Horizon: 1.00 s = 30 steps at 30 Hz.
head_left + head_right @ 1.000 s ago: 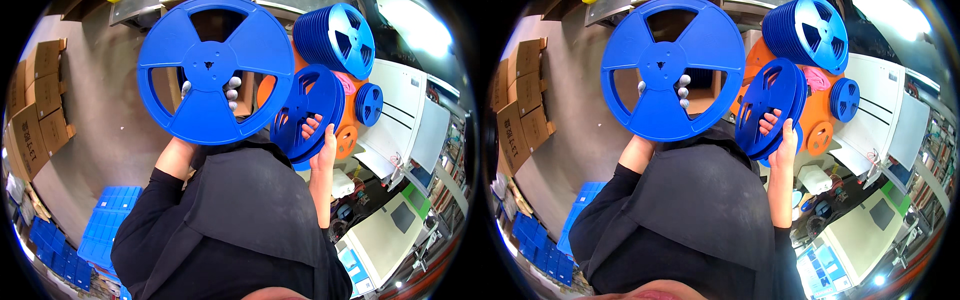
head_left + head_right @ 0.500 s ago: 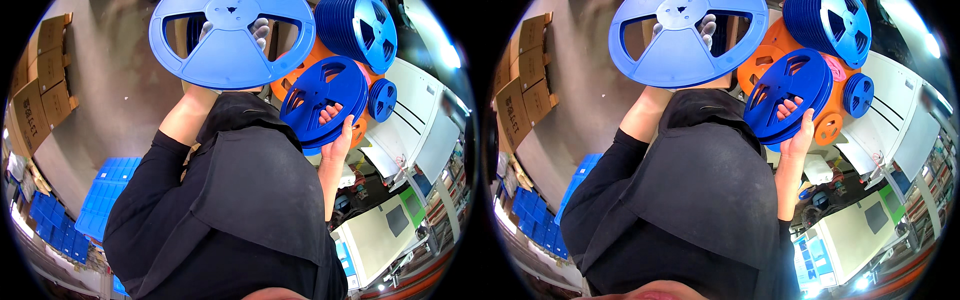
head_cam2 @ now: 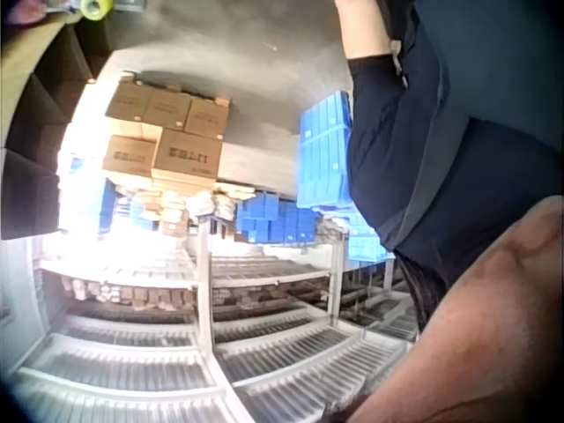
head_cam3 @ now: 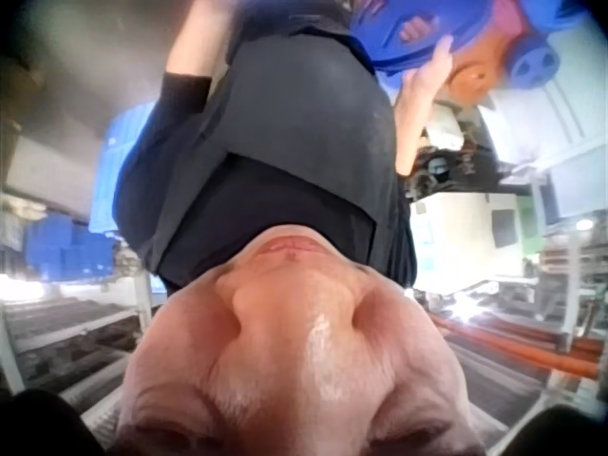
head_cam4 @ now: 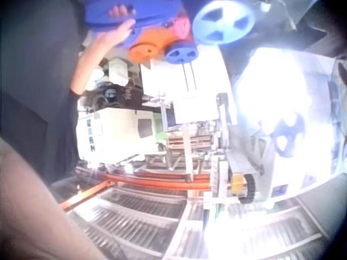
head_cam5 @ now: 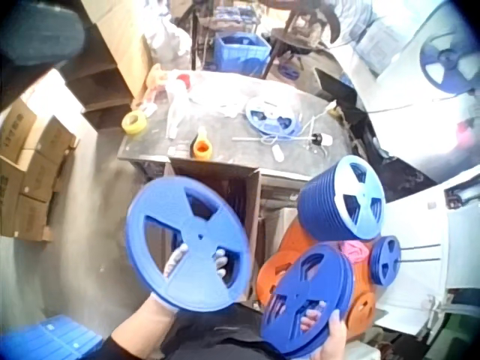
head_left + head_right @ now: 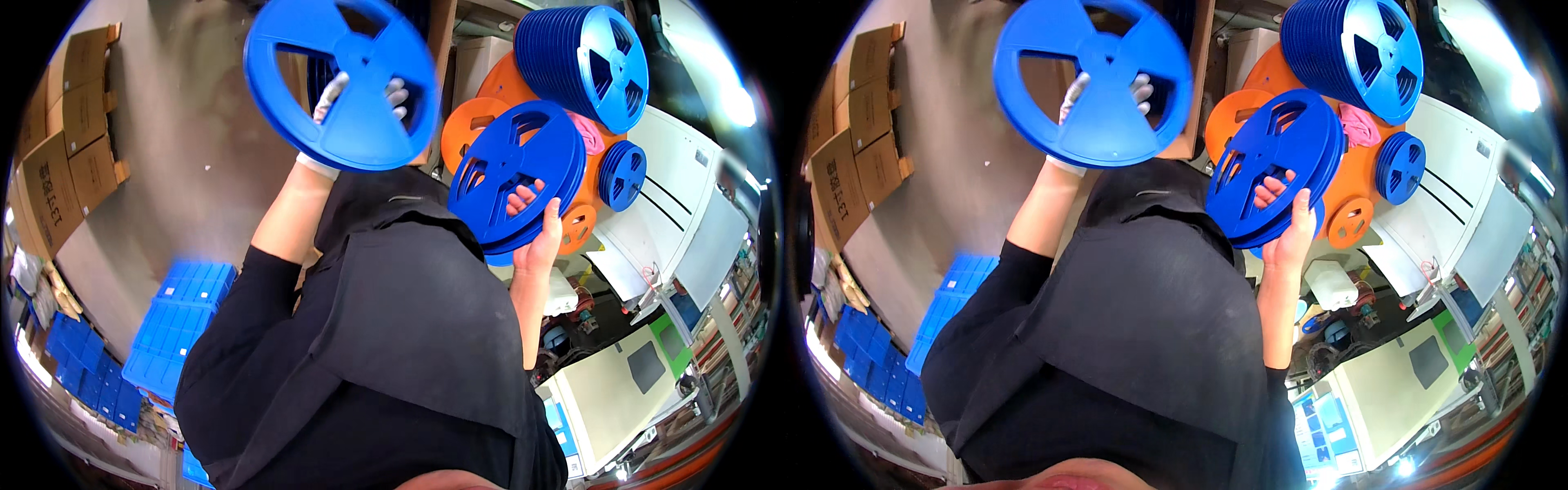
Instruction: The person repeatedly picks up blue plastic spools from a cardboard box and stacks them on a nearby table. The person handles the spools one at a time, rotating them to align before placing them on the growing stack.
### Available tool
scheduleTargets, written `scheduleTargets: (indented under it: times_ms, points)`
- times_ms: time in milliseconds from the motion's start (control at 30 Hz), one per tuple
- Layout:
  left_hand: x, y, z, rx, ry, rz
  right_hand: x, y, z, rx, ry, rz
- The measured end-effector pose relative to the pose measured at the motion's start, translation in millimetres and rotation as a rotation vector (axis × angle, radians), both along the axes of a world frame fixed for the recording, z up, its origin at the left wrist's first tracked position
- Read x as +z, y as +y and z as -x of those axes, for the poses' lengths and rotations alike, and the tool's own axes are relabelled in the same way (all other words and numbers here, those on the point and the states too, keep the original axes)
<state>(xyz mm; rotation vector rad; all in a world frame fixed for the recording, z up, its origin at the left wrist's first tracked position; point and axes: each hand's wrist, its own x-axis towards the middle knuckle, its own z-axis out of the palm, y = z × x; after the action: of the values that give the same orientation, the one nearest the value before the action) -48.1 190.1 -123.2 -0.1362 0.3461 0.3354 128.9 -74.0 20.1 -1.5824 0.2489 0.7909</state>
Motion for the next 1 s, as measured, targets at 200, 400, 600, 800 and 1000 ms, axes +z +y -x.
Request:
scheduleTargets:
  times_ms: [200, 400, 600, 800, 1000]
  points:
    - [-102.8, 26.7, 3.8, -0.259, 0.652, -0.076, -3.0, 16.5, 14.4, -0.072, -0.024, 0.100]
    - [-200.5, 69.3, -79.3, -0.296, 0.642, -0.139, -17.4, 1.6, 28.5, -0.140, -0.005, 0.236]
    - [-233.8, 77.3, -140.3, -0.340, 0.749, -0.209, -23.3, -0.4, 31.4, -0.218, 0.012, 0.230]
    - [-236.5, 69.7, -152.2, -0.362, 0.748, -0.160, -16.6, 9.5, 29.5, -0.290, 0.000, 0.221]
    - [-262.1, 17.7, -22.4, -0.537, 1.192, -0.259, -15.1, 9.0, 16.2, -0.320, -0.041, 0.149]
